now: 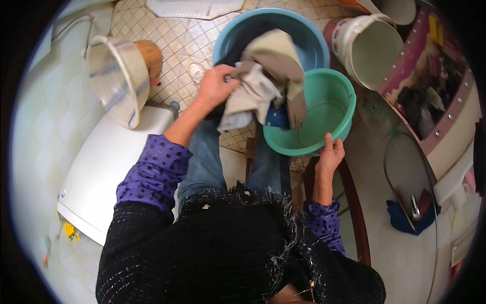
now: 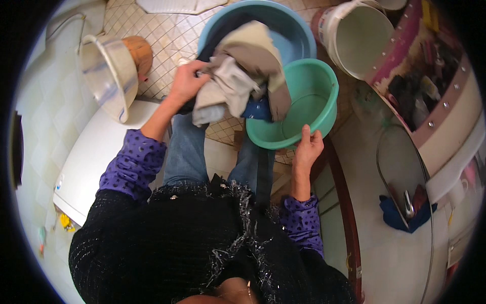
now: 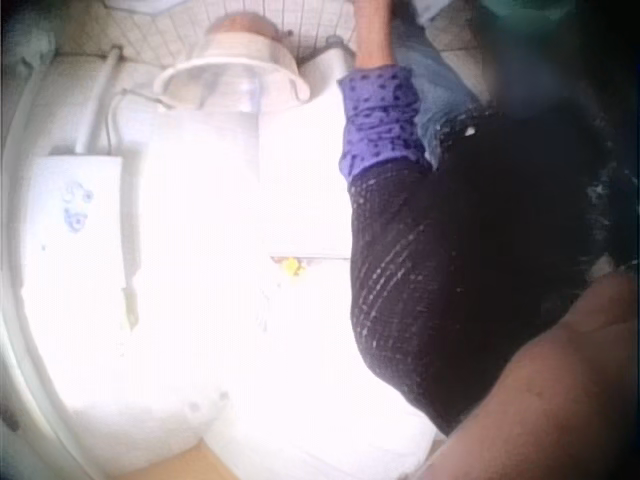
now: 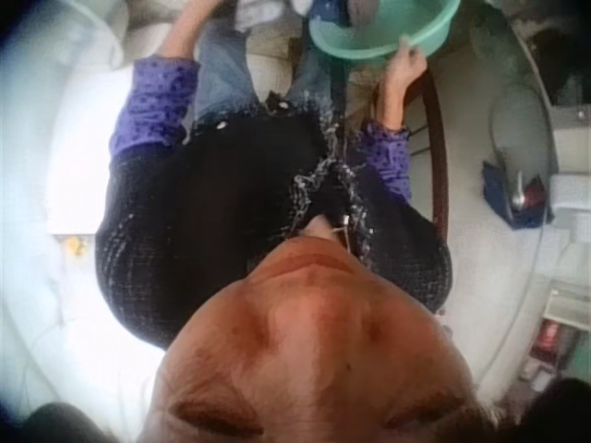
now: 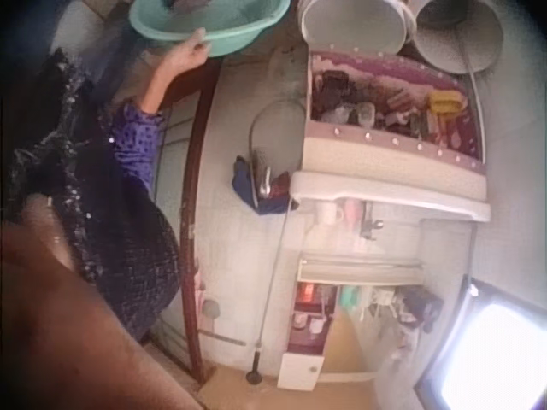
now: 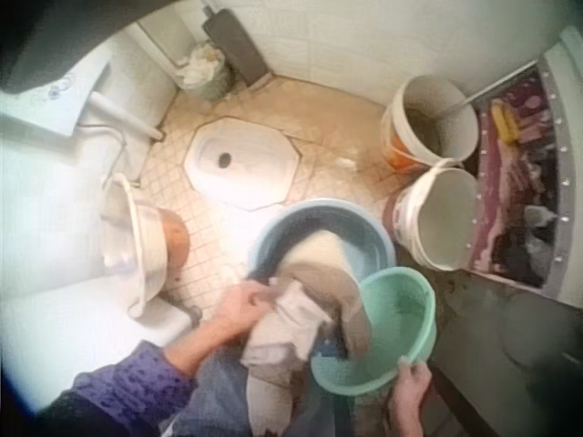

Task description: The person carries a green plastic basin from a utility room, walks down a staircase, and places it in a salon sink. They then fill the basin with water using a handheld sprayer.

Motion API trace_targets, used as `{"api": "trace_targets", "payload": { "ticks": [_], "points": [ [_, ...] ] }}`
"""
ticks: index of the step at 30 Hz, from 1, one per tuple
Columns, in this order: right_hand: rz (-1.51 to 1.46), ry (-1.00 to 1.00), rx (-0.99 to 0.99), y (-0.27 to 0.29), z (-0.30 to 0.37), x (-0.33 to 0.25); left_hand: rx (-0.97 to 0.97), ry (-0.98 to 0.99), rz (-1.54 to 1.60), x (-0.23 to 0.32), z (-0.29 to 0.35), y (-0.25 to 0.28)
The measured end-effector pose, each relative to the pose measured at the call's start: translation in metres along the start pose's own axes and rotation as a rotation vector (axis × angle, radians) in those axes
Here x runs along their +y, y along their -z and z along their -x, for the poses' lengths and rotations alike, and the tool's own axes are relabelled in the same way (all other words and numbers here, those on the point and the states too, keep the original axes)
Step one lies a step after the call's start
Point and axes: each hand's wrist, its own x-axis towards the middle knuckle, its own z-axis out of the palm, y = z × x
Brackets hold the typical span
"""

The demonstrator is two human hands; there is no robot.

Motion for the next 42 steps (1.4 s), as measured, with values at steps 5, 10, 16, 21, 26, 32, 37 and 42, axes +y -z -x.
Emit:
{"api": "trace_targets", "payload": {
  "ticks": [5, 10, 16, 21, 26, 32, 37, 42],
  "points": [
    [0.049, 0.122, 0.018, 0.004, 0.002, -0.014, 0.003, -0.022, -0.322, -0.033, -0.039, -0.015],
    [0.122, 0.171, 0.06, 0.006, 0.013, -0.032, -0.259, -0.055, 0.07, -0.067, -0.044, -0.058],
    [-0.138, 0.077, 0.042, 0.004, 0.018, -0.051, -0.421, 0.211, 0.103, -0.07, -0.013, -0.075],
    [-0.356, 0.008, -0.027, -0.005, 0.015, -0.067, -0.602, 0.62, 0.524, -0.033, 0.0, -0.048],
    [-0.42, 0.027, -0.242, -0.013, -0.007, -0.079, -0.329, 0.694, 0.635, -0.024, -0.004, -0.023],
    [-0.467, 0.018, -0.287, -0.006, -0.042, -0.07, -0.377, 0.722, 0.782, -0.053, -0.035, -0.017],
    [-0.362, -0.055, -0.336, -0.015, -0.066, -0.027, -0.38, 0.852, 0.805, -0.079, -0.033, -0.006],
    [-0.263, -0.178, -0.224, 0.001, -0.083, 0.033, -0.29, 0.853, 0.917, -0.089, -0.048, -0.002]
  ]
}}
